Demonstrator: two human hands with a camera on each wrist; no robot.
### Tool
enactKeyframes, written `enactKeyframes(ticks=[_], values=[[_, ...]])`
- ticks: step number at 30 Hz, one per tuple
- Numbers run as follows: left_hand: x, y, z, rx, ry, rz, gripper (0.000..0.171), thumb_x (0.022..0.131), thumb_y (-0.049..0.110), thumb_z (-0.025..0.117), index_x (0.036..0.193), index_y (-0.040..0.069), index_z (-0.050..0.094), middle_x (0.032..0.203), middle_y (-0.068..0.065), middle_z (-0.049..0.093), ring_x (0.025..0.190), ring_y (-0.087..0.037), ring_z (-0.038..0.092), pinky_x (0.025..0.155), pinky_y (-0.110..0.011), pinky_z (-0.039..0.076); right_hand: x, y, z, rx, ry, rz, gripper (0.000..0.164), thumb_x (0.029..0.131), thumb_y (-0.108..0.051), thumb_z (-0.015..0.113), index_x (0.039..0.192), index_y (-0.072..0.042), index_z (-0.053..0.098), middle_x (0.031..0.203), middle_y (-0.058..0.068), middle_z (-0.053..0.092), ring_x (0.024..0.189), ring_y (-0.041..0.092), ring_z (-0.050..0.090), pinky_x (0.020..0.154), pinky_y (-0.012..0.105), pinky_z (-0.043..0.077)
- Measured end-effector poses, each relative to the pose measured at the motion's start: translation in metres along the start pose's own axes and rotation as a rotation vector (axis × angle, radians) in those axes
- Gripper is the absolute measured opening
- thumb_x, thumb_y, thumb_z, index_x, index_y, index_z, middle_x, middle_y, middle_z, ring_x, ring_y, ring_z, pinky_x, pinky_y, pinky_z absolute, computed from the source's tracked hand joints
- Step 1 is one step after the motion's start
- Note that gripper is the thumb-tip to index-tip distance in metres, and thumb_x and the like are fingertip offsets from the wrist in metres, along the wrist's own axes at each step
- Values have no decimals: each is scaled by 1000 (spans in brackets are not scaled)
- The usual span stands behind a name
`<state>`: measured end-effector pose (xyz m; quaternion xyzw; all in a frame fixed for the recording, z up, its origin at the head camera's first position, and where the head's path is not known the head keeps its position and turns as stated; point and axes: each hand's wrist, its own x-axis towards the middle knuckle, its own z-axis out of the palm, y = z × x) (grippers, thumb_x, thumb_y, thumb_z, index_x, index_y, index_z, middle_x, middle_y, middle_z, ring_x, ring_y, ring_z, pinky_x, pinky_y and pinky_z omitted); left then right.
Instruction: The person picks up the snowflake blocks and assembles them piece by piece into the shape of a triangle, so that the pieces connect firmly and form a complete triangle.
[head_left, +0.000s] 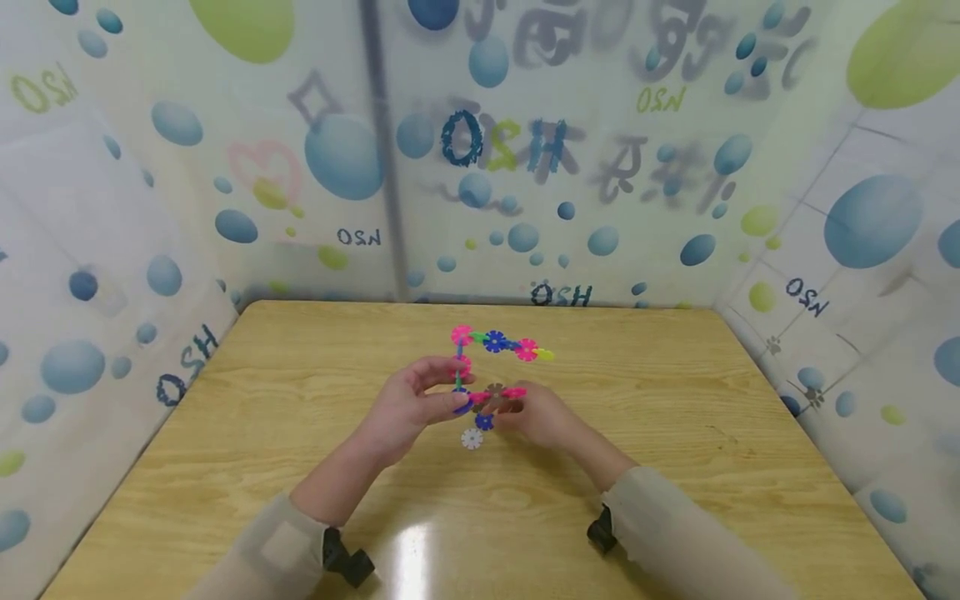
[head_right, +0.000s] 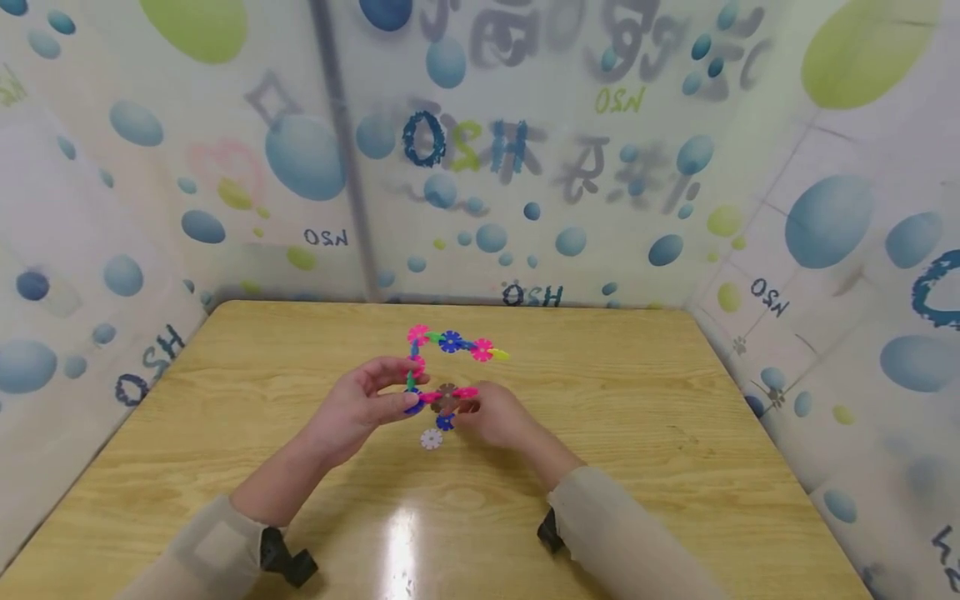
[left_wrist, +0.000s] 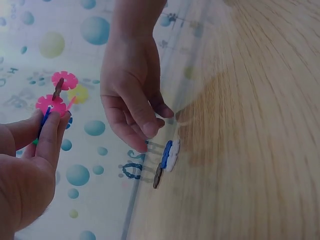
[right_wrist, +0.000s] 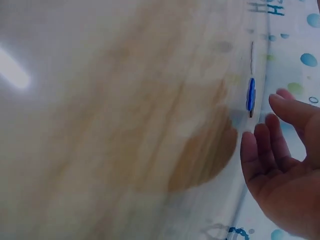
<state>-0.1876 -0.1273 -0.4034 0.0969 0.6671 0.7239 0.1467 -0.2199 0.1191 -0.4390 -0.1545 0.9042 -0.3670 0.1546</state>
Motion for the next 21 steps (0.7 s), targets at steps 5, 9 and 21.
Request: enactKeyframes(ticks=[5,9,21], values=[[-1,-1,-2,-12,9,4,51,103,0,72,151,1,56,148,-19,63,122,-20,70,102,-37,65,6,4,-2,-125,-49,-47,17,104,-16,76,110,-26,89,122,-2,81,114,19,70,104,44,59],[0,0,-2,-20,11,20,51,102,-2,72,151,-1,55,147,-19,62,116,-17,73,102,-37,65,-3,16,-13,-172,-81,-148,18,103,-12,76,114,-20,88,107,-1,79,95,12,64,85,31,56],[-1,-4,-1,11,11,-13,52,104,3,72,153,2,54,151,-22,60,122,-19,71,104,-37,64,-19,34,-24,-110,-89,-111,21,103,-20,78,124,-21,83,109,-2,70,98,12,62,85,32,56]])
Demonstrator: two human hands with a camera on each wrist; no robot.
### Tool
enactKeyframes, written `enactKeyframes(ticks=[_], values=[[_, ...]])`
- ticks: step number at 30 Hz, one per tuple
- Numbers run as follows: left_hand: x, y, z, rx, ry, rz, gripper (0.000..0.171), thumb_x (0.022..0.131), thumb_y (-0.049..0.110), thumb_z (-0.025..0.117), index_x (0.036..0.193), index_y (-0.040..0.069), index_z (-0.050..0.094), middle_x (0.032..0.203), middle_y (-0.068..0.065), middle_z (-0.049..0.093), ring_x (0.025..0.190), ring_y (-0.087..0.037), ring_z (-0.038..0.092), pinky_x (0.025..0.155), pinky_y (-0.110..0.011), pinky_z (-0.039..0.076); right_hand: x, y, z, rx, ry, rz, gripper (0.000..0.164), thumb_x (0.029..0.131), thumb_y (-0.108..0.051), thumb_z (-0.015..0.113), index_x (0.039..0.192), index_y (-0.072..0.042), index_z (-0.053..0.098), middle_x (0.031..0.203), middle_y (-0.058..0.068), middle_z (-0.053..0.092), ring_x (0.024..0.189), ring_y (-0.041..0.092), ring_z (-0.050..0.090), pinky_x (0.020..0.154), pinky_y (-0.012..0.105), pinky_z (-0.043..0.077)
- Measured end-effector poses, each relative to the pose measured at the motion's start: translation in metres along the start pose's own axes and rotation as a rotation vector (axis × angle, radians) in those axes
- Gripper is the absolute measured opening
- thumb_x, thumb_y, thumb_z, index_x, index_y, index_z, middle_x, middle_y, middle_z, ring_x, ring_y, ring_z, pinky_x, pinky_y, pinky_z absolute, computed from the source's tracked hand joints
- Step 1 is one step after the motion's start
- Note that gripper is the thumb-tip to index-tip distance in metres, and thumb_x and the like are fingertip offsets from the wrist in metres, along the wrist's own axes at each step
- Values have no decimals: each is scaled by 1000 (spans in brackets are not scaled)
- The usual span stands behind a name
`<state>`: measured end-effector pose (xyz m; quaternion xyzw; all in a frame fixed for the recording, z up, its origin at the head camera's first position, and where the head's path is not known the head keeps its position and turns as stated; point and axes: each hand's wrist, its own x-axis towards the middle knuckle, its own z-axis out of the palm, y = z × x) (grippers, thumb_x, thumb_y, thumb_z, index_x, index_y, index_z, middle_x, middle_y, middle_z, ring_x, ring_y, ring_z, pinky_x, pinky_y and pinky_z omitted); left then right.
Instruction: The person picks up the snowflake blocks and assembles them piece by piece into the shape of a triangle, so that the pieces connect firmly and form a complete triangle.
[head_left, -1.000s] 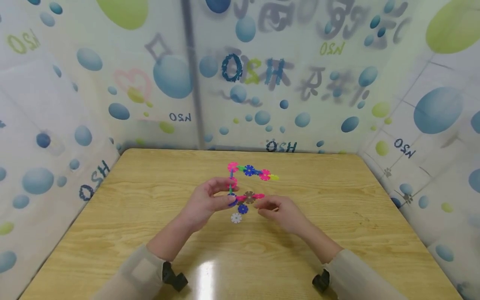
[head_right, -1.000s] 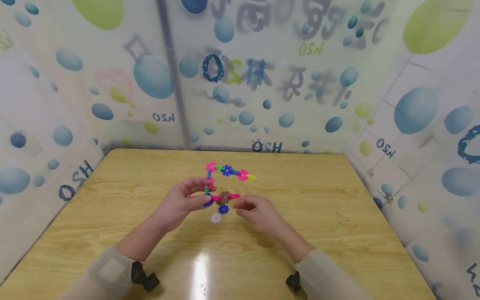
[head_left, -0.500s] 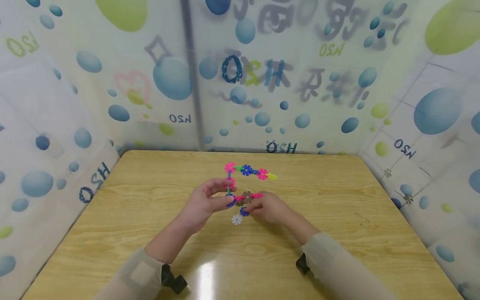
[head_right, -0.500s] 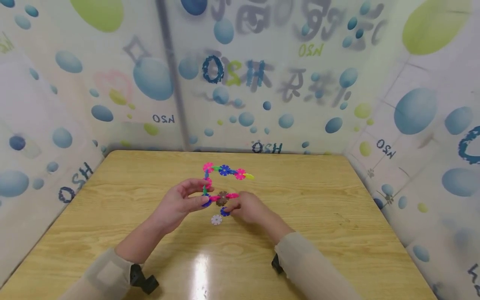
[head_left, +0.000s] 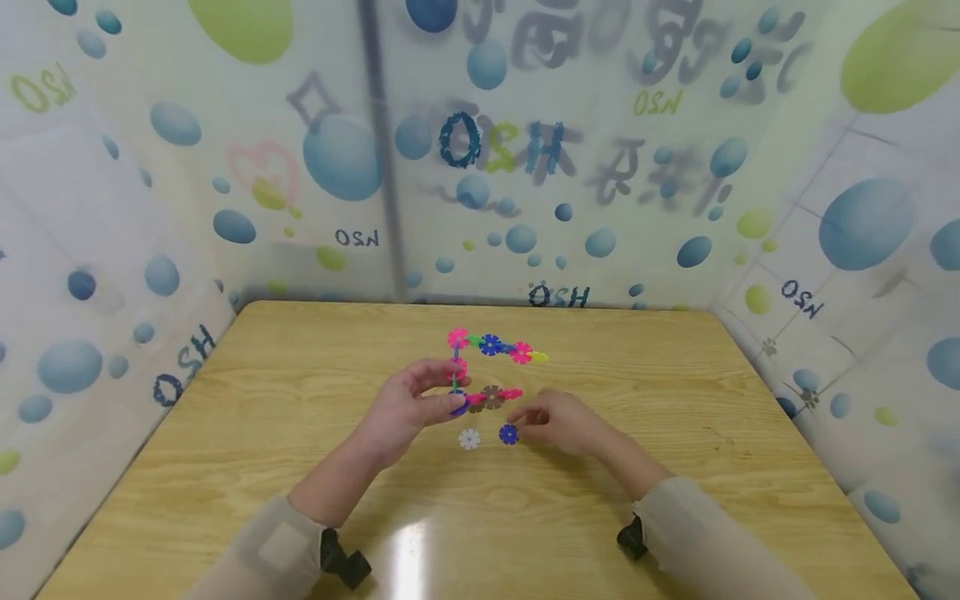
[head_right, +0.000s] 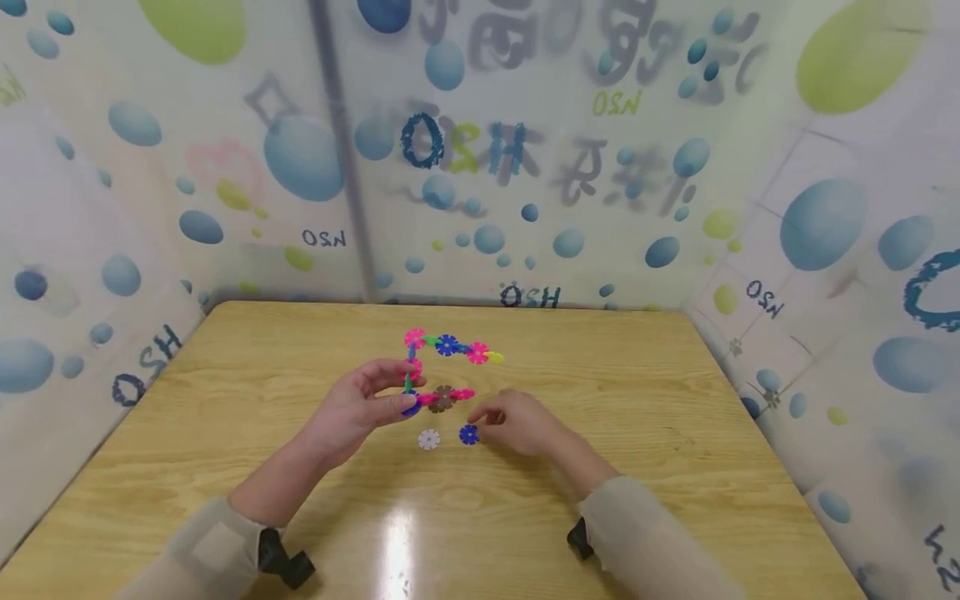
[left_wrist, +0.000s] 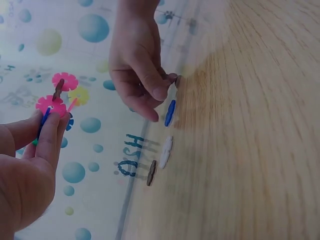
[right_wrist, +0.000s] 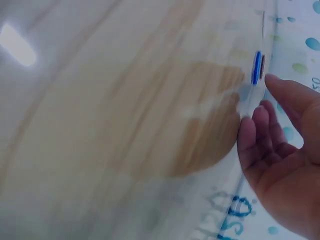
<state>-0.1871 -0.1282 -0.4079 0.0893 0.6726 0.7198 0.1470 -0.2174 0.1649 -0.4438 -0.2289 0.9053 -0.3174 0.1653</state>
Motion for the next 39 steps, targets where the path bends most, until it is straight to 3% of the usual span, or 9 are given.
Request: enactKeyframes(ticks=[4,8,12,14,17,22,25,31,39], values=[[-2,-1,-1,6,2,-9,51,105,4,73,153,2,54,151,-21,60,121,-18,71,104,-37,64,6,-6,8,-6,-6,33,25,100,-23,82,124,-20,79,110,-2,69,101,14,62,92,39,58],[-2,-1,-2,5,-3,-6,52,104,4,73,153,2,54,150,-21,60,119,-18,72,103,-36,65,5,-10,9,-22,17,76,21,94,-17,87,110,-15,74,105,-2,70,101,14,63,97,41,59],[-2,-2,-1,2,-8,-7,52,104,4,73,153,2,54,150,-20,61,119,-18,72,102,-36,65,-8,-6,4,35,34,103,23,93,-13,88,108,-15,71,100,-3,72,95,14,64,89,37,58],[-2,-2,-1,-1,-11,-10,52,104,4,73,153,2,54,150,-20,60,119,-18,72,102,-36,65,-16,-3,1,92,55,111,20,96,-15,85,112,-16,73,100,-4,74,94,13,66,85,34,58],[-1,-2,1,-6,-18,-13,52,104,3,73,153,1,54,150,-20,60,119,-18,72,102,-36,65,-30,1,-5,265,110,129,19,102,-18,80,121,-15,78,102,-1,77,94,16,71,84,32,62],[-2,-2,3,-11,-21,-16,52,104,2,72,152,1,54,150,-20,60,119,-19,73,102,-37,65,-49,-6,-14,626,206,115,29,107,-17,73,132,-3,75,113,12,80,99,23,79,91,41,69],[-2,-3,3,-11,-26,-21,52,104,2,72,153,1,54,151,-20,59,121,-20,72,103,-37,65,-55,-15,-19,752,246,108,33,109,-17,70,137,2,72,117,12,80,99,19,81,94,39,68],[-2,-3,5,-3,-26,-34,53,104,3,73,154,2,54,152,-19,59,128,-23,68,103,-37,65,-58,-31,-23,831,288,87,36,109,-16,71,139,4,71,115,7,80,97,15,81,93,35,68],[-1,-3,8,4,-25,-33,53,103,1,73,153,2,55,151,-19,61,128,-26,68,103,-39,65,-58,-37,-21,858,303,96,34,109,-13,70,138,4,71,114,6,80,95,14,82,91,34,68]])
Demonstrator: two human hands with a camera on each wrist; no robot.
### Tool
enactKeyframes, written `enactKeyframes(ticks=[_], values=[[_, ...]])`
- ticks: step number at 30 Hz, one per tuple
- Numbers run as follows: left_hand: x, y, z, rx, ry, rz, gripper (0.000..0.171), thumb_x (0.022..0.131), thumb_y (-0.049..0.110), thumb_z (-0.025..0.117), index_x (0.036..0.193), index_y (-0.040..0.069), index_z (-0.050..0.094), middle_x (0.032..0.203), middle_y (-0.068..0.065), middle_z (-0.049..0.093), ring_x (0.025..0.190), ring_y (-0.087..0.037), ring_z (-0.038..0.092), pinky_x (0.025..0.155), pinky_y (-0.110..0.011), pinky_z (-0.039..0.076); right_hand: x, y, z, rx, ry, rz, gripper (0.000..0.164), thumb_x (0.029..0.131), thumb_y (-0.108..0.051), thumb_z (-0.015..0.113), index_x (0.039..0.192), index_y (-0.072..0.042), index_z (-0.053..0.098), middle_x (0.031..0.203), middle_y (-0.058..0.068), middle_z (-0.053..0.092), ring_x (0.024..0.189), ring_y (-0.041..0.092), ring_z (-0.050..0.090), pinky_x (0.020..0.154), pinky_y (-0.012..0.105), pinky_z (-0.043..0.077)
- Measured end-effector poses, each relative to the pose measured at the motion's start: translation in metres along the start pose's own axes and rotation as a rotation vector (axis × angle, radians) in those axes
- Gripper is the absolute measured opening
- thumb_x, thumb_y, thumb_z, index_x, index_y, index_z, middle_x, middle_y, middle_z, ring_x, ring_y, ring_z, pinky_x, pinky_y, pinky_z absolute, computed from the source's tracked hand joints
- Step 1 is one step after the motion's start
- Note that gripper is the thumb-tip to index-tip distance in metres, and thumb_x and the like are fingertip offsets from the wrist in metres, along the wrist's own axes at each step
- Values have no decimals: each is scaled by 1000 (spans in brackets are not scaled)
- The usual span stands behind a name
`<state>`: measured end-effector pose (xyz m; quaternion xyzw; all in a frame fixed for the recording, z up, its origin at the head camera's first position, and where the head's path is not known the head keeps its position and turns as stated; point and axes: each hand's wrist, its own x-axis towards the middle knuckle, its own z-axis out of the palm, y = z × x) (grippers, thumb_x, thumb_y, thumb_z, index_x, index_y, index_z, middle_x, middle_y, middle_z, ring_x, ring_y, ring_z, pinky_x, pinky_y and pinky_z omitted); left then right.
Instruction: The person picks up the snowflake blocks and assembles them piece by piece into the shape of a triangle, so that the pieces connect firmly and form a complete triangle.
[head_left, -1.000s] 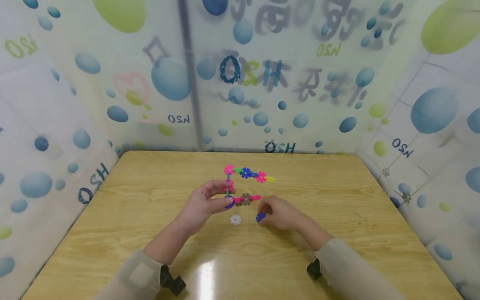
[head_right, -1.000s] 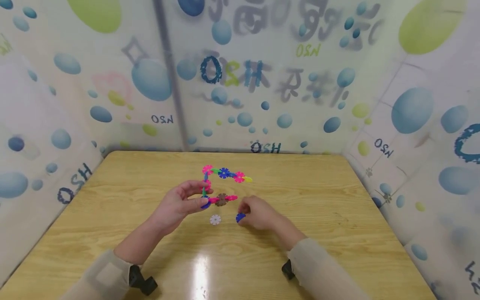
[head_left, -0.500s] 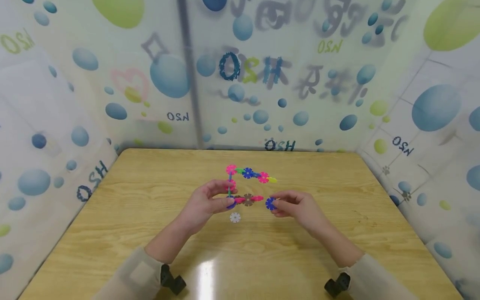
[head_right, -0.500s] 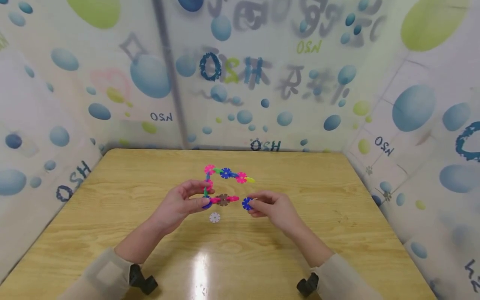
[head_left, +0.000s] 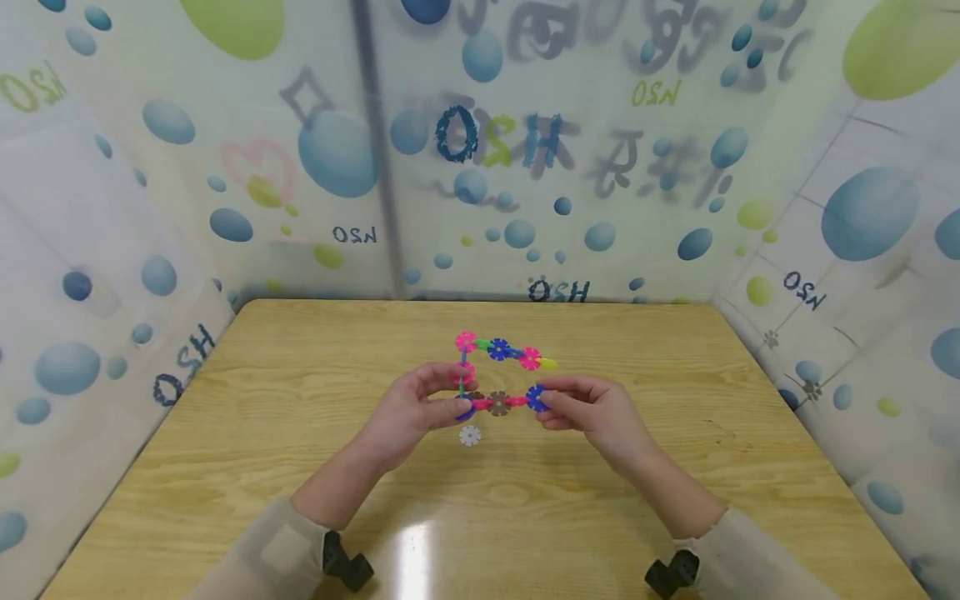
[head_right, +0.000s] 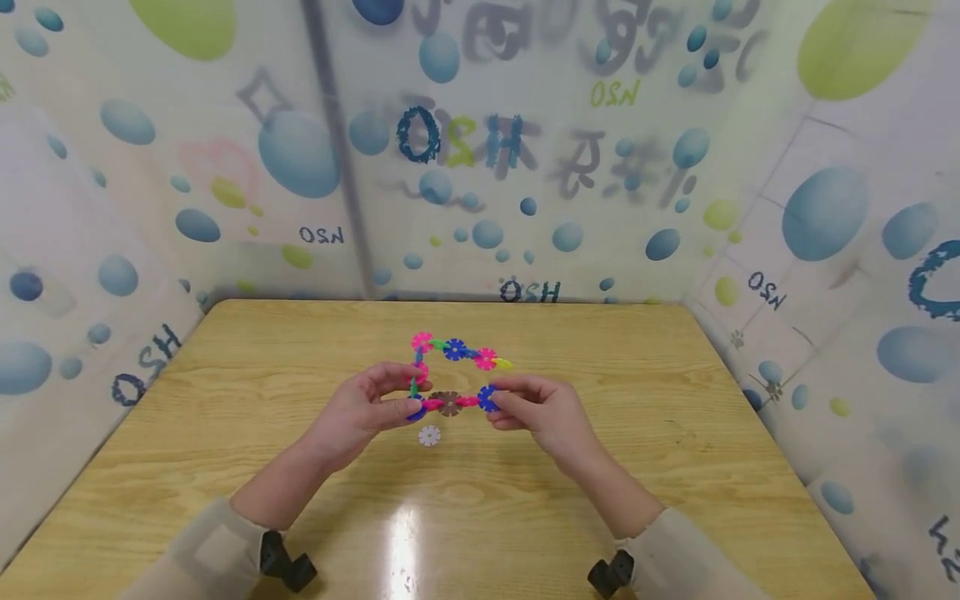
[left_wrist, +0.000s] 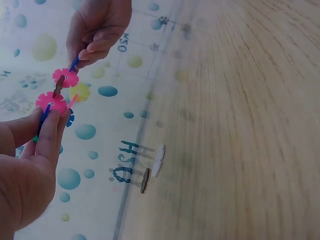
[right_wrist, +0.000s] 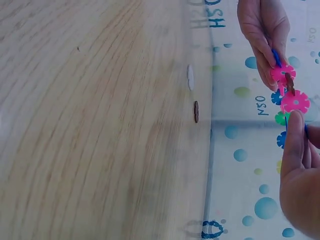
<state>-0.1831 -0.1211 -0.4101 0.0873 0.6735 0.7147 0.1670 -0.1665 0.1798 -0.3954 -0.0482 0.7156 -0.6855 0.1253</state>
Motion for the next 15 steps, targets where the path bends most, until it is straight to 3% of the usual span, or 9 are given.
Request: enactKeyframes(ticks=[15], values=[[3,-1,12,11,28,-35,48,101,-1,75,147,3,61,150,-20,64,132,-29,65,101,-37,66,-1,3,9,138,47,46,30,110,-10,67,134,8,70,104,6,80,91,13,82,89,32,68]])
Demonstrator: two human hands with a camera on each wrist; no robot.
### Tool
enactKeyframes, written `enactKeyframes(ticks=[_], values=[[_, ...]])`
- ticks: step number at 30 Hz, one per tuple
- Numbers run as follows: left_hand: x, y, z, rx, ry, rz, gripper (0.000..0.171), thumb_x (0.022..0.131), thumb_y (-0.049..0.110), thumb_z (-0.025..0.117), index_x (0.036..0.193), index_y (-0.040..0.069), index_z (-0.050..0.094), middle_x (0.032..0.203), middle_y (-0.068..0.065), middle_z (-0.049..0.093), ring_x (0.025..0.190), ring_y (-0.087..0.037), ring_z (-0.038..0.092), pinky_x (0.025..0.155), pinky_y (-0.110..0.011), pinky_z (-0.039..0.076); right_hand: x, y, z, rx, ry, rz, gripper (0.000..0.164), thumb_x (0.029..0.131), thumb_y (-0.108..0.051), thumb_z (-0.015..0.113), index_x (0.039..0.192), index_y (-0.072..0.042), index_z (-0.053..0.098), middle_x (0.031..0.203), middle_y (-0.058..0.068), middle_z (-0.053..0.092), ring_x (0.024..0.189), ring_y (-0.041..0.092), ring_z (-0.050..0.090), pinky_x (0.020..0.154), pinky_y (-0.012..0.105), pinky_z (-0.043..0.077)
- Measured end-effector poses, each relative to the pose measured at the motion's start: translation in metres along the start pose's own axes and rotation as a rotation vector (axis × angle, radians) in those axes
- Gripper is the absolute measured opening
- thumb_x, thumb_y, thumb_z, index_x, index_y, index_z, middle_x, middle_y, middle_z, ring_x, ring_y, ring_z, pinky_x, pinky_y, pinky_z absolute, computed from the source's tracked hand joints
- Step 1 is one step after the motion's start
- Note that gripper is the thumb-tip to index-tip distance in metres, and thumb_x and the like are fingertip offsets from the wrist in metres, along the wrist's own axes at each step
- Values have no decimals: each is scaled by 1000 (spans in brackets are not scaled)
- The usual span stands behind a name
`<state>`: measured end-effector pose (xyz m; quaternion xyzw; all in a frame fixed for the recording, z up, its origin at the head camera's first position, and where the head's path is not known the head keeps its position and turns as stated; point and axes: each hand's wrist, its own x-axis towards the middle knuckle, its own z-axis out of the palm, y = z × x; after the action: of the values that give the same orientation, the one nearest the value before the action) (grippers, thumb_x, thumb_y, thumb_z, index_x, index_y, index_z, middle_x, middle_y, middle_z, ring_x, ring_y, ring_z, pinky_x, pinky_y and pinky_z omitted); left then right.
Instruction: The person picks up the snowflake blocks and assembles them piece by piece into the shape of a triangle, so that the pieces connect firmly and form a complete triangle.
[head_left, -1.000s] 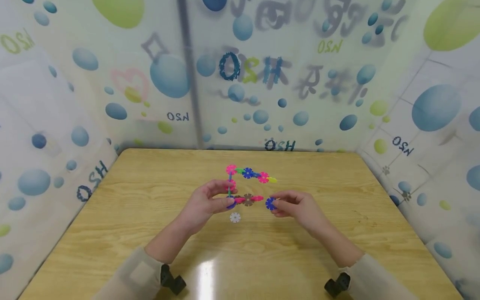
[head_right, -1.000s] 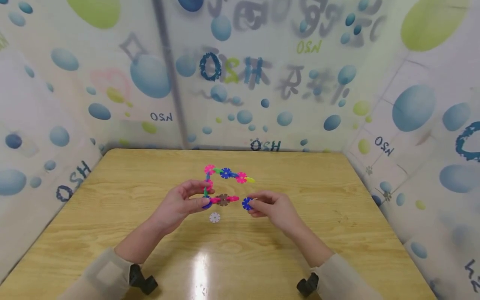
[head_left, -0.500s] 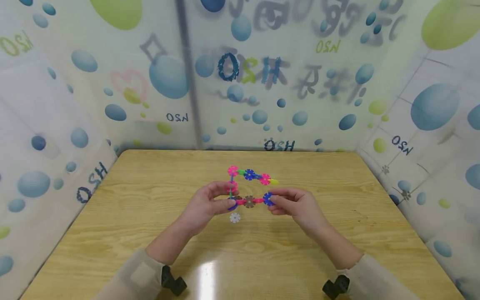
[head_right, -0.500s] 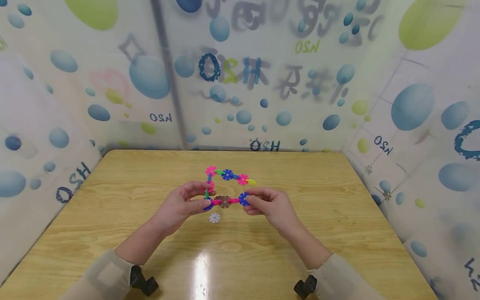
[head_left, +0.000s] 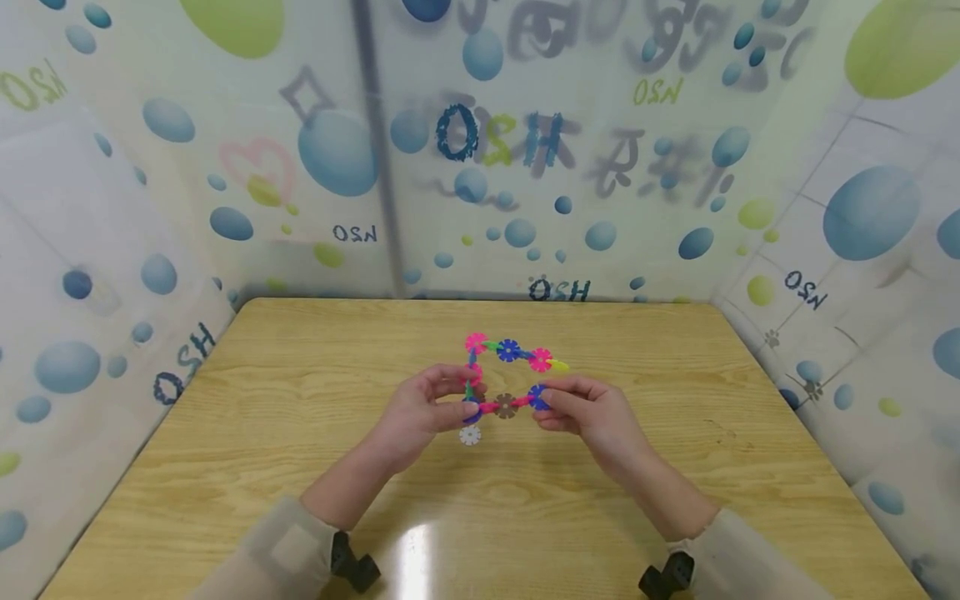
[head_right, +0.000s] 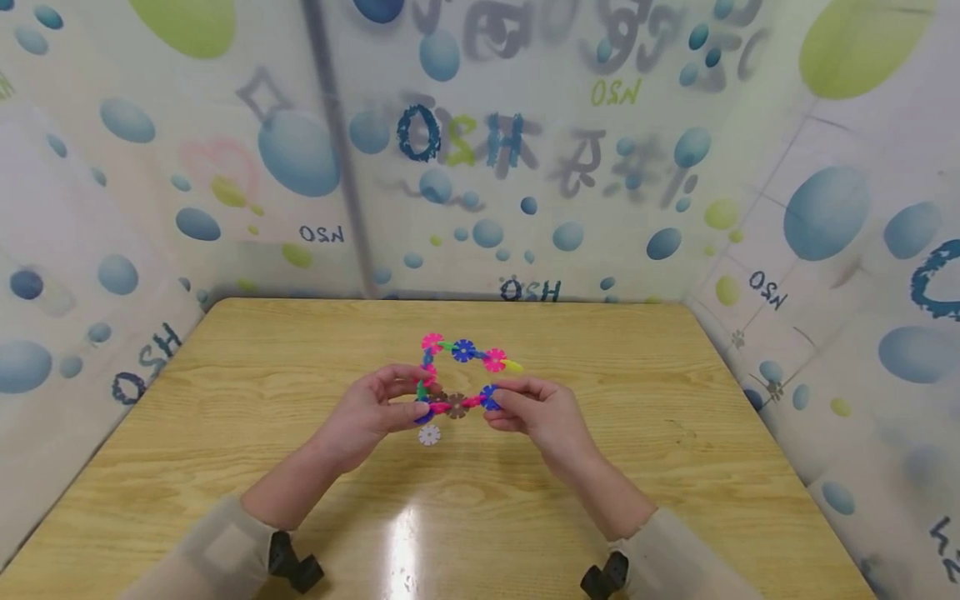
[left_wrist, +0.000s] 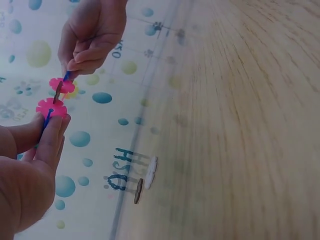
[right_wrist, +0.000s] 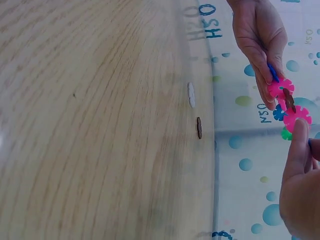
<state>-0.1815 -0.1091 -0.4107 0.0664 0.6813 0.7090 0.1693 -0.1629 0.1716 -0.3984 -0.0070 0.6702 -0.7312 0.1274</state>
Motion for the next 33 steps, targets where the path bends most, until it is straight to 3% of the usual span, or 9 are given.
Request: enactKeyframes(ticks=[9,14,16,19,22,24,27,33], values=[[0,-2,-3,-21,-19,28,51,102,0,74,151,2,58,150,-21,62,119,-21,73,103,-40,65,0,0,-1,-8,-10,-8,33,110,-12,67,136,8,66,104,3,78,94,14,82,90,32,68],[0,1,-10,-28,-18,54,52,103,-1,72,151,1,56,151,-21,61,118,-18,72,103,-40,65,4,4,-4,-26,23,35,38,116,-24,58,137,6,68,105,8,81,95,19,82,90,35,69],[0,3,-14,-19,-8,65,52,103,-1,72,152,0,55,151,-21,61,119,-16,71,103,-38,65,9,10,-6,-90,13,62,40,116,-26,56,135,7,69,107,14,80,95,21,82,89,37,69],[0,6,-19,-13,13,71,52,103,0,72,152,0,54,151,-22,61,116,-14,72,101,-35,65,21,20,-6,-295,-105,69,36,113,-25,62,132,4,72,113,17,78,95,20,77,87,36,69],[-1,7,-23,-8,24,63,54,103,1,73,153,1,54,151,-21,61,115,-13,73,101,-32,65,36,31,4,-534,-262,26,29,108,-25,70,127,-5,77,115,10,78,96,17,70,85,32,63],[-1,8,-25,-5,26,56,54,103,2,73,154,1,54,152,-21,61,116,-14,72,101,-32,64,45,35,15,-635,-318,-10,22,104,-25,75,122,-12,80,111,4,77,94,16,65,82,31,58],[-1,7,-28,-6,29,51,55,103,3,74,154,2,54,152,-20,61,121,-15,71,102,-32,64,56,37,32,-687,-327,-17,18,100,-23,81,118,-19,81,106,-1,76,95,17,64,83,31,54],[0,4,-33,-9,28,65,53,104,6,74,154,2,54,152,-20,60,136,-31,62,103,-34,64,67,38,55,-785,-301,58,27,95,-32,87,120,-28,78,107,-3,73,101,19,67,90,39,56]])
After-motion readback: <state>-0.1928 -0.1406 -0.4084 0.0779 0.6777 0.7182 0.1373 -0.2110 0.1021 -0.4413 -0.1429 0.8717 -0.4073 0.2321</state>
